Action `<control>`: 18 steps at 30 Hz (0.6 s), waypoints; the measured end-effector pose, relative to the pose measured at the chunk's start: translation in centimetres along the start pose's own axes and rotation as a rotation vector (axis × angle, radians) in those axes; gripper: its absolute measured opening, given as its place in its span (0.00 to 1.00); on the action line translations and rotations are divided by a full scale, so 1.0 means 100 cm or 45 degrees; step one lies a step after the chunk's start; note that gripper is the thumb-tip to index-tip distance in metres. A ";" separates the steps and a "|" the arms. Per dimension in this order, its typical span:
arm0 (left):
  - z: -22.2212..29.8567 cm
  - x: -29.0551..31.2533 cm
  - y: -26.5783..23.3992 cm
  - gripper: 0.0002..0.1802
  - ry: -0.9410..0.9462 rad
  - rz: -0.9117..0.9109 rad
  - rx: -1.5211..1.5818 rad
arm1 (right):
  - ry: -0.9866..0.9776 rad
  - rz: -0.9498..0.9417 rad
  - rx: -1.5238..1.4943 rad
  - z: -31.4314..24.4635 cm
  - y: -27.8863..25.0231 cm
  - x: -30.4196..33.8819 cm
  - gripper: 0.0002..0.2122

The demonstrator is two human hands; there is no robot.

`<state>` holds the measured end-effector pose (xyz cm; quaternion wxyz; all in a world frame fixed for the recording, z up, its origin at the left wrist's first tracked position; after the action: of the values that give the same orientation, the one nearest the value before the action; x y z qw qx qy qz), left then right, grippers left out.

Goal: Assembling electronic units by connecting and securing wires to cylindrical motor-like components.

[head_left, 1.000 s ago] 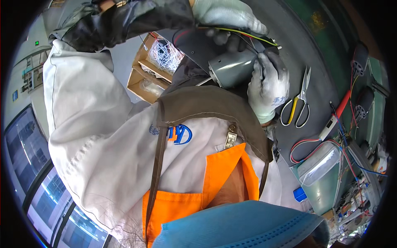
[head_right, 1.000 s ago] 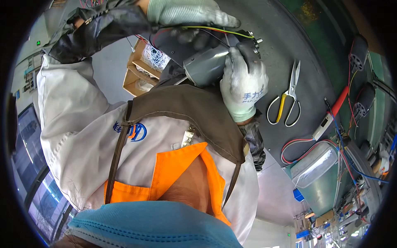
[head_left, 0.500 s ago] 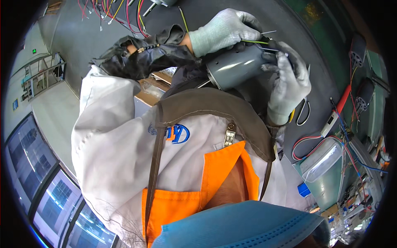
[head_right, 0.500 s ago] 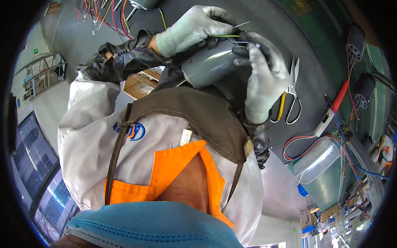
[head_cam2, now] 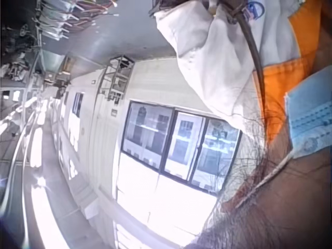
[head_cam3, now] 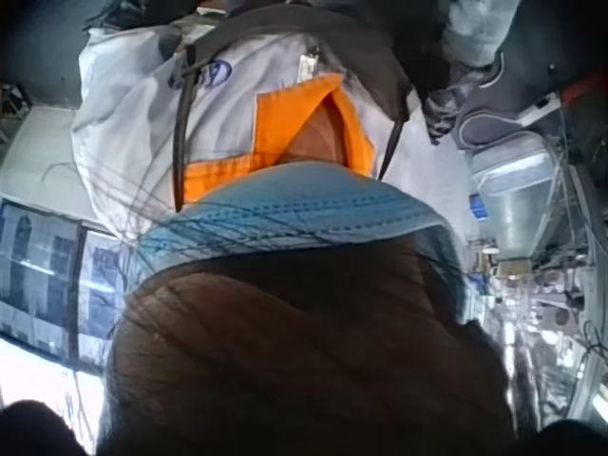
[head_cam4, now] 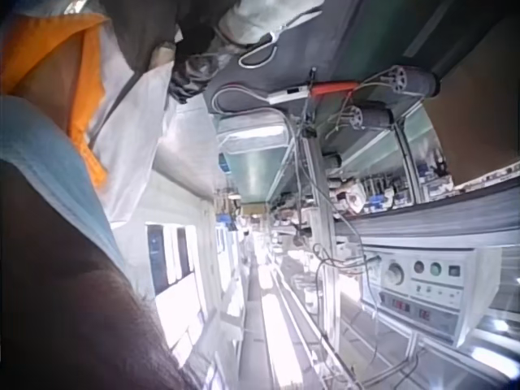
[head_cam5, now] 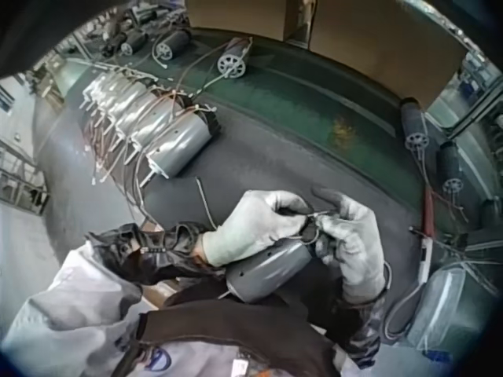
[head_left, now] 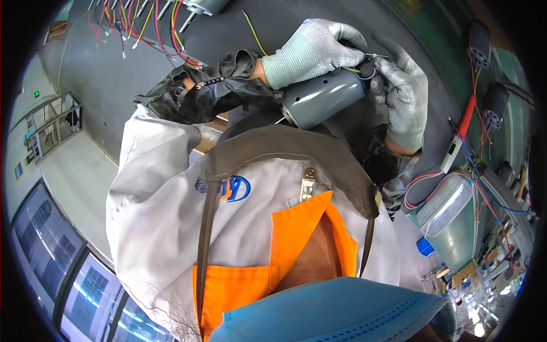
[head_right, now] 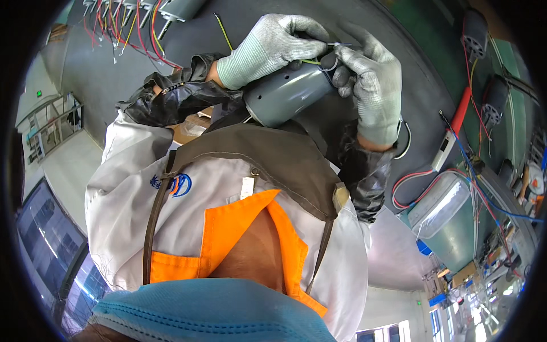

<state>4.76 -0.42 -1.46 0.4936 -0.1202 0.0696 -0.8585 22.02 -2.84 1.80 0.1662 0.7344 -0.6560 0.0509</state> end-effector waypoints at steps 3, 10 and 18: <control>0.010 -0.006 0.012 0.14 0.122 -0.011 0.127 | 0.129 -0.157 0.208 0.004 -0.010 -0.001 0.16; 0.029 0.001 0.027 0.14 0.203 0.039 -0.167 | -0.523 0.225 1.172 -0.016 -0.011 0.030 0.10; 0.013 0.017 0.023 0.20 0.032 0.203 0.157 | -0.029 0.261 0.198 0.032 -0.058 0.021 0.07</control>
<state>6.18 -3.08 -0.55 0.5659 -0.0729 0.0321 -0.8207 27.50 -5.31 -1.67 0.0953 0.6746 -0.7237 0.1098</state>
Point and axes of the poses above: each hand's wrist, its own x-axis away from the middle knuckle, its own y-axis out of the palm, z = x × y, the point moved 5 cm from there along -x, towards the middle knuckle, and after that the axes turned 6 degrees about -z, right-handed, at the moved point
